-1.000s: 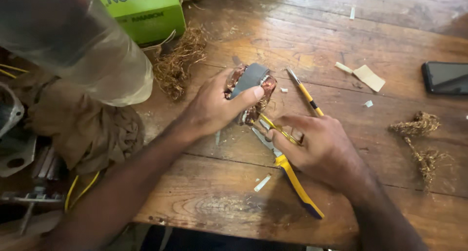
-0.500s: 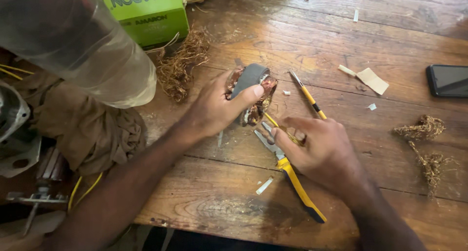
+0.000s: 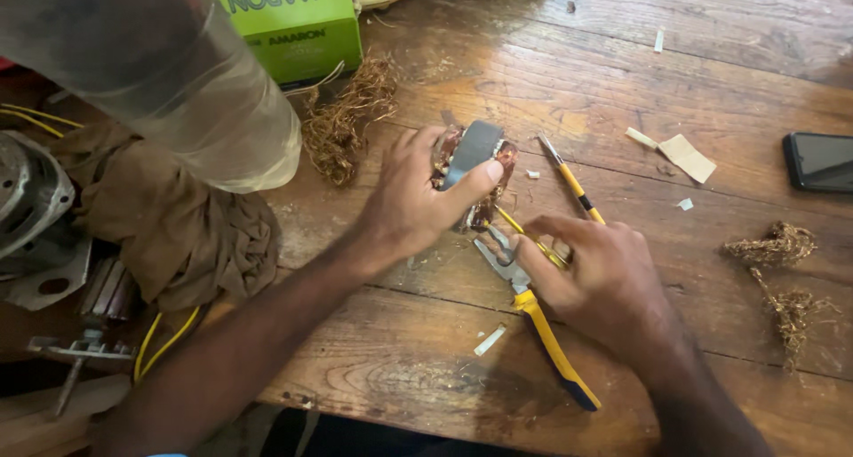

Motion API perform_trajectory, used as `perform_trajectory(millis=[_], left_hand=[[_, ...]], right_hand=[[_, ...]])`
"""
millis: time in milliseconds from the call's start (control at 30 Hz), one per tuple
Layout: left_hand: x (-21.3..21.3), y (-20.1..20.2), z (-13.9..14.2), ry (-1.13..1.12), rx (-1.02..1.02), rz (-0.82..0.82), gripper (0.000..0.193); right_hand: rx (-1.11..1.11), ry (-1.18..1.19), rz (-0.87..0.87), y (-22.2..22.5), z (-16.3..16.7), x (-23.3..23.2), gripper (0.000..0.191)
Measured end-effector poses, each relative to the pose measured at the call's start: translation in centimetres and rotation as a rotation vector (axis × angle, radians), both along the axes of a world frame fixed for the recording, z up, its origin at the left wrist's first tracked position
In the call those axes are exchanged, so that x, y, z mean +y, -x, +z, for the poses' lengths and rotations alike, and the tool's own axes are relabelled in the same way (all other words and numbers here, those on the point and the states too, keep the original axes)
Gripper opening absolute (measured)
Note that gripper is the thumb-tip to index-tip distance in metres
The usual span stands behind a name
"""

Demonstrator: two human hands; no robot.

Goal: The person holds an electric motor armature on a wooden workbench and uses pliers and screwdrivers to pry and pull at its copper windings, working around the component and repositioning it while extracting material from the slots.

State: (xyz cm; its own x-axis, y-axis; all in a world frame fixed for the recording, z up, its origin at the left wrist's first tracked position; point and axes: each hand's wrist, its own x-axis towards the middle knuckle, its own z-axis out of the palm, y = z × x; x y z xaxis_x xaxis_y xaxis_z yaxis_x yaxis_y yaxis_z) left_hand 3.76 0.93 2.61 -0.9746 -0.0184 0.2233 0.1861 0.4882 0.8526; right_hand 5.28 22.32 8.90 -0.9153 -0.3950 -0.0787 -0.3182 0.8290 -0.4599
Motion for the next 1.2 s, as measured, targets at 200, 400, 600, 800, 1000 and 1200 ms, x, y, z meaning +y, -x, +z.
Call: perform_trajectory(millis=[200, 400, 600, 800, 1000, 1200], left_hand=[[0.3, -0.3, 0.0, -0.023, 0.007, -0.001, 0.059], [0.8, -0.1, -0.8, 0.022, 0.03, 0.004, 0.056], [0.2, 1.1, -2.0, -0.069, 0.039, 0.146, 0.058], [-0.3, 1.3, -1.5, -0.293, -0.036, 0.041, 0.049], [-0.1, 1.0, -1.3, -0.164, 0.058, 0.062, 0.054], [1.1, 0.5, -2.3, 0.072, 0.137, 0.129, 0.064]], right_hand=[[-0.099, -0.039, -0.083, 0.1, 0.1, -0.1, 0.033], [0.063, -0.074, -0.039, -0.4, -0.7, -0.2, 0.031], [0.121, -0.087, -0.064, -0.5, -1.6, -1.0, 0.029], [0.056, 0.003, -0.104, 0.0, -2.0, -1.2, 0.028], [0.03, 0.056, -0.12, 0.2, -1.7, -0.9, 0.029], [0.064, -0.034, -0.072, -0.2, -2.0, -0.9, 0.029]])
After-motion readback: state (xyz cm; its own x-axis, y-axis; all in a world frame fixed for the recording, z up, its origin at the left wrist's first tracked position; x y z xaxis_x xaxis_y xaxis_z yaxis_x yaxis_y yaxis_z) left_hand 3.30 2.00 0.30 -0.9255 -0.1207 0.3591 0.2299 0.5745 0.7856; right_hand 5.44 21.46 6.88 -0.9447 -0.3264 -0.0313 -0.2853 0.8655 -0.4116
